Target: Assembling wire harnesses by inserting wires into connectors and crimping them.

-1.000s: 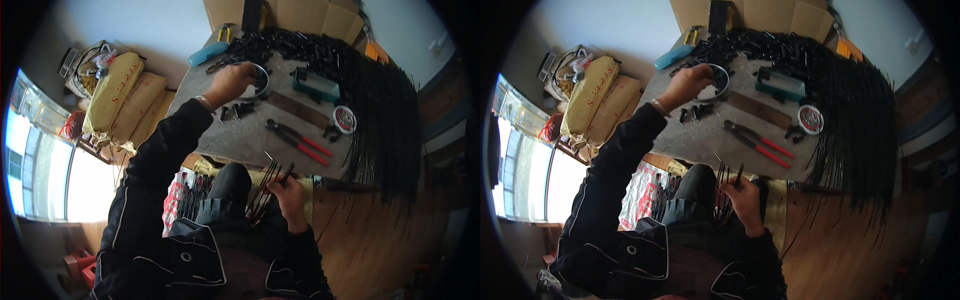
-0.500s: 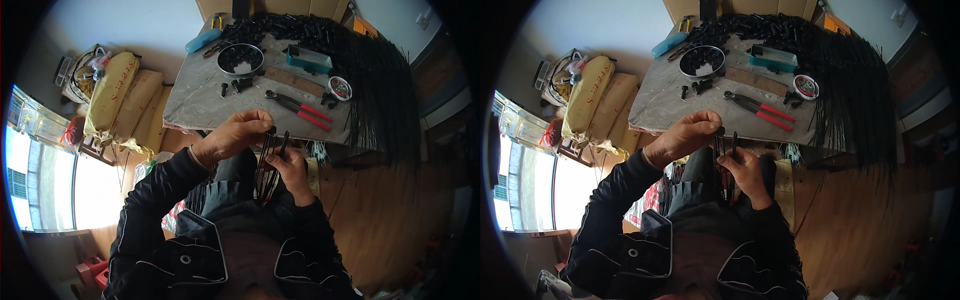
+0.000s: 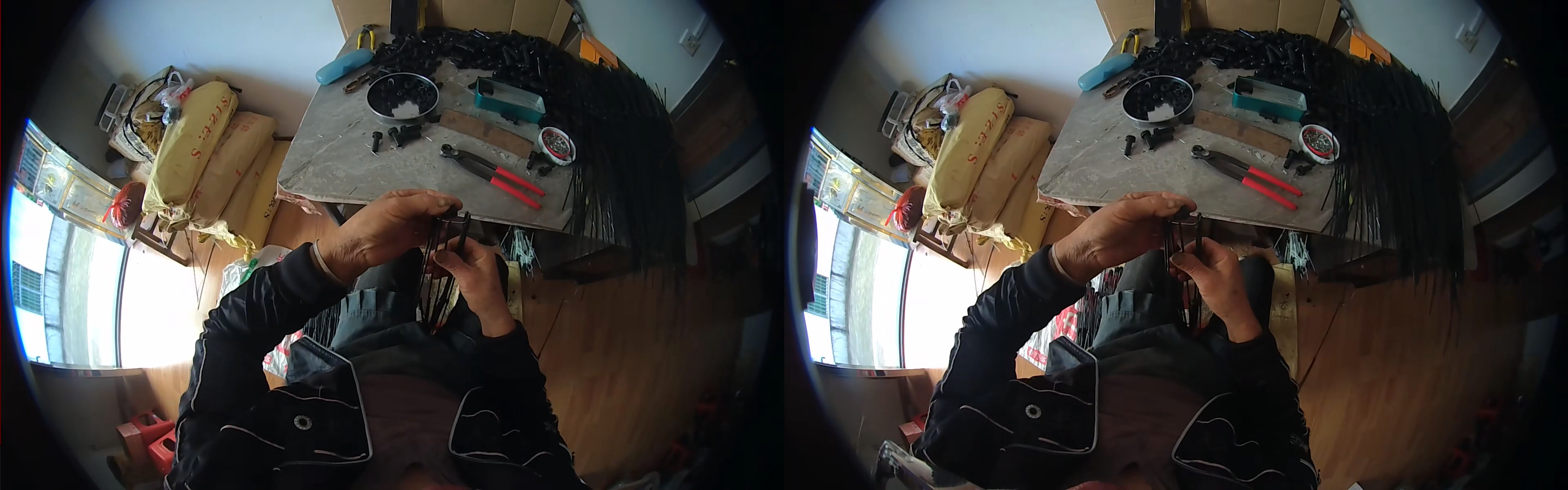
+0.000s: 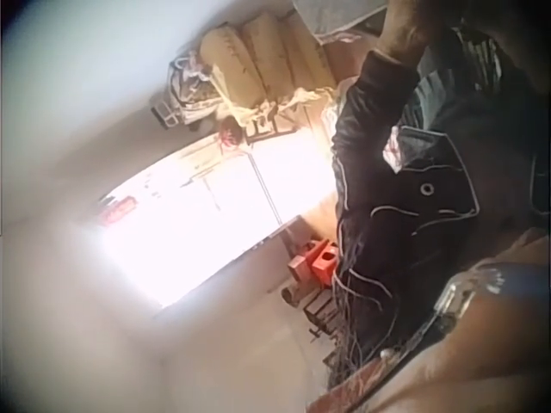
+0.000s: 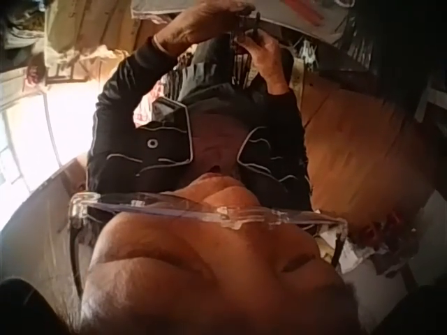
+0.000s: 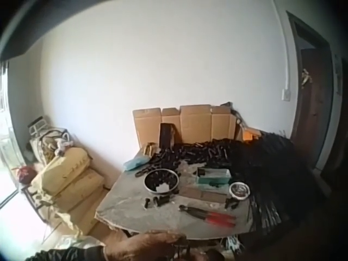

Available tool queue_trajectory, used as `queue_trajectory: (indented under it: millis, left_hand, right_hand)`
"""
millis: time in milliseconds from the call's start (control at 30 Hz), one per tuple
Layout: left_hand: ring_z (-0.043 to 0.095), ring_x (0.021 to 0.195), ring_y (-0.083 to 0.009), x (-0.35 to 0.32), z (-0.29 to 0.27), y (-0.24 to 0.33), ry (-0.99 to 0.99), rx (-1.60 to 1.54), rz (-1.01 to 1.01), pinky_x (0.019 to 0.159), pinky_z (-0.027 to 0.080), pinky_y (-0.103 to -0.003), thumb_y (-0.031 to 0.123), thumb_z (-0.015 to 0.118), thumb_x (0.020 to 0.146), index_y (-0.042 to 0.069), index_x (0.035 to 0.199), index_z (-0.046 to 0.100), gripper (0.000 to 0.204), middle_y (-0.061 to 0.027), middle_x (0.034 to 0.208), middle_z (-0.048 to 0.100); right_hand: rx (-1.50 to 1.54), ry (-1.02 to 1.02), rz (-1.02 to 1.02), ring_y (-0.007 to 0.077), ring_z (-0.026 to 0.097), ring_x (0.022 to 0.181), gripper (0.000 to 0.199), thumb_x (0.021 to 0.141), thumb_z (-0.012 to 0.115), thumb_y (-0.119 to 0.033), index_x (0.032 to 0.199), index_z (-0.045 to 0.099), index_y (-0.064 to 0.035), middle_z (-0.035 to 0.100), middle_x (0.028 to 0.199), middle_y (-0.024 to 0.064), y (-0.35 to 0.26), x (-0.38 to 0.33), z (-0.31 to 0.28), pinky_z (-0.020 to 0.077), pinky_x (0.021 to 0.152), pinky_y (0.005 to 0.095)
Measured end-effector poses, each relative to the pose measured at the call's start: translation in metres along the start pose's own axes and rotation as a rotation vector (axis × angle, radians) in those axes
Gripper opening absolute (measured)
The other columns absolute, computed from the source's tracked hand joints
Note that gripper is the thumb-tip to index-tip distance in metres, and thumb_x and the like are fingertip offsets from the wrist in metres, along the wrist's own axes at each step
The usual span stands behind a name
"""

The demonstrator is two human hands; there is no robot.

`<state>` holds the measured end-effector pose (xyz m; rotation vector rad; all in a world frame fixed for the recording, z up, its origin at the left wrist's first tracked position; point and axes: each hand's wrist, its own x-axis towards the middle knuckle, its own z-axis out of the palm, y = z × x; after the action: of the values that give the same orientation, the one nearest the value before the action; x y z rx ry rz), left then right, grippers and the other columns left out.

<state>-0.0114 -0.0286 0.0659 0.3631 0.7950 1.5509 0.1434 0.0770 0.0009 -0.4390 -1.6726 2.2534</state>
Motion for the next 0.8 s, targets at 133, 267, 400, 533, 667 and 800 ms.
queue_trajectory:
  millis: [133, 267, 400, 533, 667, 800]
  left_hand:
    - [0.060, 0.093, -0.0159, 0.003, -0.003, -0.003, -0.019, -0.013, 0.065, 0.091, 0.046, -0.033, 0.012, 0.058, 0.092, 0.000, 0.106, 0.059, 0.019, -0.0040, 0.100, 0.060]
    - [0.059, 0.090, -0.0146, 0.003, -0.001, -0.003, 0.039, -0.024, 0.034, 0.089, 0.046, -0.033, 0.013, 0.059, 0.092, 0.003, 0.101, 0.058, 0.014, -0.0020, 0.096, 0.058]
    - [0.059, 0.091, -0.0156, 0.010, -0.006, -0.009, 0.030, -0.045, 0.074, 0.087, 0.047, -0.034, 0.015, 0.059, 0.093, 0.003, 0.103, 0.058, 0.016, -0.0019, 0.096, 0.058]
    - [0.059, 0.091, -0.0162, 0.011, 0.004, -0.007, 0.124, -0.005, 0.028, 0.087, 0.046, -0.033, 0.018, 0.059, 0.094, 0.002, 0.104, 0.058, 0.019, -0.0026, 0.096, 0.059]
    - [0.058, 0.088, -0.0153, 0.013, -0.002, -0.008, 0.077, 0.008, 0.029, 0.085, 0.046, -0.031, 0.020, 0.059, 0.095, 0.003, 0.105, 0.059, 0.020, -0.0033, 0.096, 0.059]
    - [0.057, 0.088, -0.0138, 0.017, 0.000, -0.011, 0.134, 0.008, 0.069, 0.083, 0.045, -0.030, 0.021, 0.060, 0.095, 0.004, 0.101, 0.059, 0.019, -0.0023, 0.094, 0.059]
  right_hand:
    - [-0.013, -0.004, -0.002, 0.0097, 0.061, 0.070, 0.012, 0.087, 0.068, -0.013, 0.088, 0.062, -0.0021, 0.066, 0.077, 0.0036, 0.000, 0.000, 0.000, 0.0476, 0.066, 0.0233]
    - [0.001, -0.009, 0.003, 0.0097, 0.061, 0.070, 0.012, 0.087, 0.068, -0.013, 0.088, 0.062, -0.0024, 0.066, 0.077, 0.0037, 0.002, 0.002, -0.001, 0.0476, 0.066, 0.0234]
    - [0.025, -0.013, 0.024, 0.0099, 0.061, 0.070, 0.014, 0.087, 0.069, -0.014, 0.089, 0.062, -0.0022, 0.066, 0.078, 0.0039, 0.004, 0.004, -0.001, 0.0480, 0.067, 0.0239]
    - [0.031, 0.005, 0.034, 0.0099, 0.061, 0.070, 0.015, 0.087, 0.069, -0.015, 0.089, 0.062, -0.0024, 0.066, 0.079, 0.0042, 0.003, 0.005, -0.001, 0.0482, 0.067, 0.0240]
    - [0.015, 0.013, 0.043, 0.0098, 0.061, 0.070, 0.014, 0.087, 0.068, -0.015, 0.089, 0.062, -0.0025, 0.066, 0.078, 0.0038, 0.002, 0.005, -0.003, 0.0481, 0.067, 0.0237]
    - [0.017, 0.009, 0.027, 0.0093, 0.061, 0.071, 0.014, 0.087, 0.068, -0.015, 0.089, 0.062, -0.0024, 0.066, 0.078, 0.0028, 0.002, 0.006, -0.003, 0.0478, 0.067, 0.0232]
